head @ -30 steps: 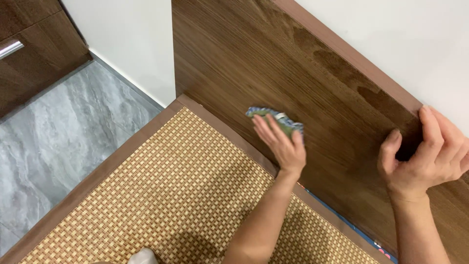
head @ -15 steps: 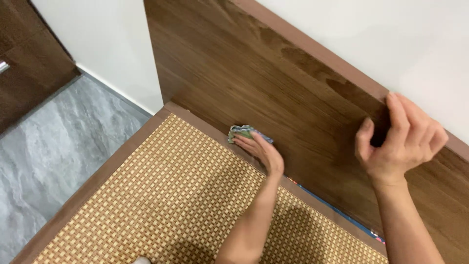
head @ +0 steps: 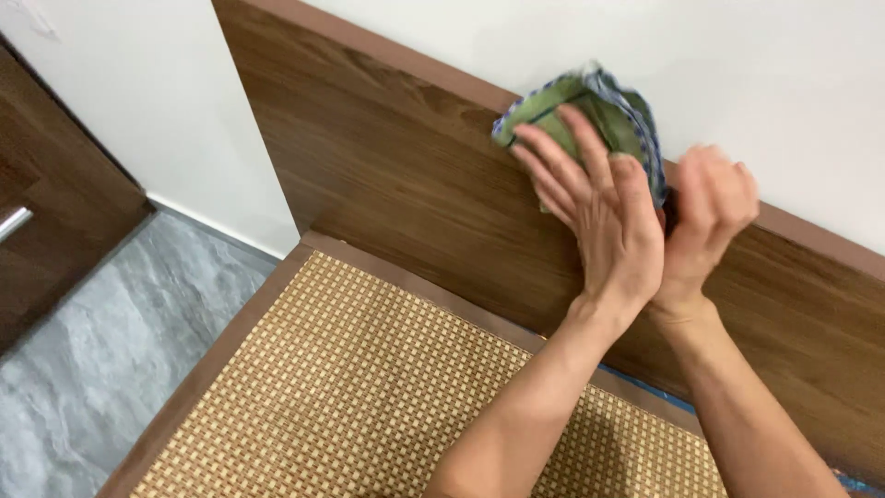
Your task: Wiping a wooden headboard and a large framed picture with a cloth.
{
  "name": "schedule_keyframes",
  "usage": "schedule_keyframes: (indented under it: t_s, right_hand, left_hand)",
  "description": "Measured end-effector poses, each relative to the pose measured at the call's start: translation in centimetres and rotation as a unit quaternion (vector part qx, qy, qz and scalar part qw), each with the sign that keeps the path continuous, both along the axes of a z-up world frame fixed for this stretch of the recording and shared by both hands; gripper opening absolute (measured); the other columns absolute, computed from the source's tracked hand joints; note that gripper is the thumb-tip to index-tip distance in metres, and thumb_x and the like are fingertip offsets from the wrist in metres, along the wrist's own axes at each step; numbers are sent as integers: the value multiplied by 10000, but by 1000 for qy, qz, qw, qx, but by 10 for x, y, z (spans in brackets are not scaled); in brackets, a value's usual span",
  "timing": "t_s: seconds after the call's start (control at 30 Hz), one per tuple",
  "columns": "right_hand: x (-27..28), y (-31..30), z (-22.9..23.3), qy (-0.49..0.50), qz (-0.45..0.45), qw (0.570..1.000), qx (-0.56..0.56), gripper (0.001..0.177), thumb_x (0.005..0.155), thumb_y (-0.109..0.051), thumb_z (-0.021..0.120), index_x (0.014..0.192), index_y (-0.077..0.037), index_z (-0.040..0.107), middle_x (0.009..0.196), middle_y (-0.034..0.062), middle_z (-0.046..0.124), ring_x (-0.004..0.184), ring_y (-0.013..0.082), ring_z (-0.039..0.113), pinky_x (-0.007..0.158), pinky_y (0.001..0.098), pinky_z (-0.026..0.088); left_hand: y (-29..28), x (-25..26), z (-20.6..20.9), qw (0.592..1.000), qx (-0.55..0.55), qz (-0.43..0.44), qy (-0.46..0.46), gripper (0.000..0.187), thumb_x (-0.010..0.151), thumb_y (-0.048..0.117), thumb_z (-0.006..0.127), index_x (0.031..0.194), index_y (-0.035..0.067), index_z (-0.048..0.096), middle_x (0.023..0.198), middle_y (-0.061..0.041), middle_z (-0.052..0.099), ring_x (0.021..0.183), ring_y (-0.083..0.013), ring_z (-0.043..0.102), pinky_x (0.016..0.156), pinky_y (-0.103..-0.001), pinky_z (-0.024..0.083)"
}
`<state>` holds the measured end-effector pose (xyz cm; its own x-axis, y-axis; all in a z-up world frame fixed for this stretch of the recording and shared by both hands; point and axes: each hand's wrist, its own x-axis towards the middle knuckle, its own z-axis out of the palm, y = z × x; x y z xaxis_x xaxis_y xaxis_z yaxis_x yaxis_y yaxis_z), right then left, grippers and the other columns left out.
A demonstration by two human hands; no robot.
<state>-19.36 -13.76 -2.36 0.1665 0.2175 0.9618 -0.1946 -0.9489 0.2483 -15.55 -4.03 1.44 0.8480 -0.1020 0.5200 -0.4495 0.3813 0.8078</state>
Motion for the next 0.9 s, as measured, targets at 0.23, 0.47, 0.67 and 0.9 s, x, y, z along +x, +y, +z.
schedule_keyframes:
  t_s: [0.23, 0.47, 0.67, 0.9]
  right_hand:
    - [-1, 56, 49, 95, 151, 984, -12, 339, 1125, -129, 656, 1448, -67, 573, 1488, 104, 573, 1435, 270, 544, 1248, 454, 470]
    - [15, 64, 56, 243, -81, 965, -52, 582, 1041, -237, 629, 1574, -77, 454, 1563, 162, 502, 1449, 303, 478, 1233, 465, 337]
    - [-25, 36, 53, 271, -85, 957, -59, 688, 1004, -254, 664, 1613, -75, 399, 1582, 151, 472, 1444, 295, 455, 1225, 453, 332]
    - [-105, -56, 20, 272, -129, 949, -91, 734, 1013, -370, 703, 1606, -96, 367, 1532, 170, 476, 1428, 320, 445, 1249, 460, 324]
  left_hand:
    - [37, 8, 14, 995, 77, -61, -26, 903, 975, 702, -44, 1665, 124, 27, 1787, -125, -144, 1621, -342, -266, 1210, -679, -163]
    - [40, 34, -1, 1000, -4, 0, -22, 805, 1060, 661, 106, 1677, 147, 153, 1732, -106, 190, 1583, -347, 209, 1284, -593, 163]
    - [24, 88, -16, 954, 93, 238, -157, 619, 1168, 488, 127, 1640, 150, 340, 1716, 16, 348, 1637, -240, 187, 1388, -541, -26]
    - [6, 137, -45, 873, 172, 371, -265, 547, 1171, 435, 223, 1617, 165, 389, 1734, -5, 314, 1616, -211, 123, 1354, -541, -30]
